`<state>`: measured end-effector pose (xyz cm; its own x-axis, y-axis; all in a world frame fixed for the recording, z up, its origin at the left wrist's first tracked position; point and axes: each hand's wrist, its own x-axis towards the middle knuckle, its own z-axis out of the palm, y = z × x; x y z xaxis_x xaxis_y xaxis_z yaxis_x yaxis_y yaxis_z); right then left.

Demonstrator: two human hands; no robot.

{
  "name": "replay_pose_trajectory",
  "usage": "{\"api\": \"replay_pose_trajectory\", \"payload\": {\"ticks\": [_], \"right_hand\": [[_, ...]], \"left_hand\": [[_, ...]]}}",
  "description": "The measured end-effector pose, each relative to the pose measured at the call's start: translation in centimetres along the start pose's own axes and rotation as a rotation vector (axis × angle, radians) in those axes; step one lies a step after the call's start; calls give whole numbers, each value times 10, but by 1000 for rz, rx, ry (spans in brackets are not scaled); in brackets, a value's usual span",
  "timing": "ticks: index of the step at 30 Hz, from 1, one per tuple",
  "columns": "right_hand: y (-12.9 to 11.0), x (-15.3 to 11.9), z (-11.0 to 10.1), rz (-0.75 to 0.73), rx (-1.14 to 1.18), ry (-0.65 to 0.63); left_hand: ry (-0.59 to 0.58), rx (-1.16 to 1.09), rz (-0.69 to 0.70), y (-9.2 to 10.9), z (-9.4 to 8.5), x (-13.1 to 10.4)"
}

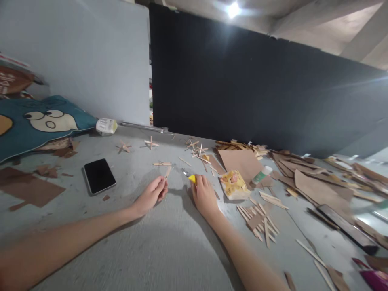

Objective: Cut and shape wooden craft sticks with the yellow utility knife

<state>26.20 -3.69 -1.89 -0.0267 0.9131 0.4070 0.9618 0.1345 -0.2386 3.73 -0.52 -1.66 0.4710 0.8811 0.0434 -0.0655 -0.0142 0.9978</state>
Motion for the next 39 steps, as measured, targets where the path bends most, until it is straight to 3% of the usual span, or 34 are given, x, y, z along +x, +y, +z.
{"api": "replay_pose_trajectory", "payload": {"ticks": [4, 11, 19, 25, 29, 35, 39], "right_hand": [[-5, -9, 7, -202, 264, 181], [-7, -19, 5, -390, 258, 141], [-8, -18, 4, -245, 323, 152], [-8, -18, 5, -47, 463, 219], [-7, -18, 11, -70, 594, 290], [-1, -20, 16, -94, 652, 269], [-3, -21, 5, -108, 570, 288]], "left_hand": [[-1, 3, 2, 3, -1, -3], [-12, 76, 47, 2, 0, -3], [37, 46, 46, -2, -1, 2], [7, 92, 37, 6, -2, 1], [55, 83, 17, 7, -4, 3], [191, -95, 45, -6, -9, 10], [150, -311, 48, -7, -8, 8]]}}
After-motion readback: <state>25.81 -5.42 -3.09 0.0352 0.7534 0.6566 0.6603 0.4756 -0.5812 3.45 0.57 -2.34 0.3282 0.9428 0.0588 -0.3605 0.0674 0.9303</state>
